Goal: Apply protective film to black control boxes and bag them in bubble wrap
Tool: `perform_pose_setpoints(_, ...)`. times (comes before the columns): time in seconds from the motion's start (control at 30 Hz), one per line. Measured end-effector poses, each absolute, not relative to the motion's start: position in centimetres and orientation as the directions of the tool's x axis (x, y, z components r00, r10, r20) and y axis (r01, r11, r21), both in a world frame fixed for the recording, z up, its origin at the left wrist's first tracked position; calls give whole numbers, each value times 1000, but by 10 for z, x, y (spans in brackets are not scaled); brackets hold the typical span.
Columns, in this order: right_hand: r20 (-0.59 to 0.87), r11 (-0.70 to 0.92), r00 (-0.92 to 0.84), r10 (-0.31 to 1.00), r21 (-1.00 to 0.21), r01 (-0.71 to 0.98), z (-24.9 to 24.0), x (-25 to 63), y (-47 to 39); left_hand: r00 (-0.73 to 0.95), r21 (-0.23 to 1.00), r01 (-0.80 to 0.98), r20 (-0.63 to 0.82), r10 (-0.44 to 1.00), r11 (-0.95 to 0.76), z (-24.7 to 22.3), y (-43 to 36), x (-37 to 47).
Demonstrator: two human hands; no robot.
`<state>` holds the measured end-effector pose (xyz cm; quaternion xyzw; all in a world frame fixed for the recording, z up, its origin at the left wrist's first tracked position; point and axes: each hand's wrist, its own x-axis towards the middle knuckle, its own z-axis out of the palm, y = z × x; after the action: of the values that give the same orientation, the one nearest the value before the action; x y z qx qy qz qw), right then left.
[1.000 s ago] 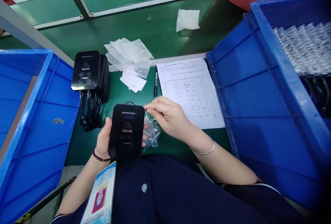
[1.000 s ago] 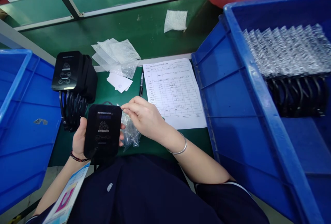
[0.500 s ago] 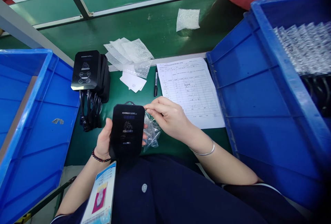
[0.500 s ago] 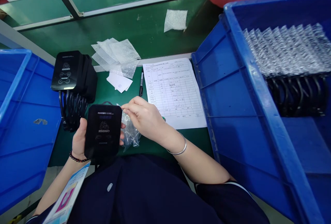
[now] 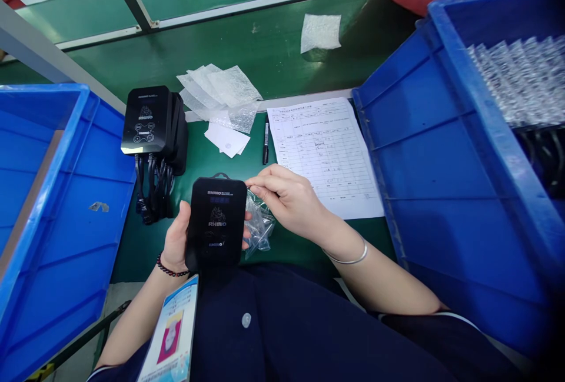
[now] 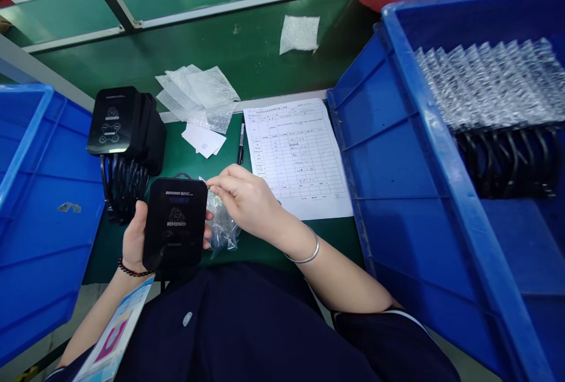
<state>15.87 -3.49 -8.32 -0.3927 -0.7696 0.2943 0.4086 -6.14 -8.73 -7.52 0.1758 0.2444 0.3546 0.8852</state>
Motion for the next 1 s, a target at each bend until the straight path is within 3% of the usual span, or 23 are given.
perform_pose_setpoints(0.8,405,528,-353,844,-744,410,-84,158,-38,623,471,-549,-320,714,691,-74,-86,-60)
perform_pose_setpoints(1.0,347,486,-372,861,-778,399,-82,157,-38,608,491,-543,-330,722,681,-75,-87,-60)
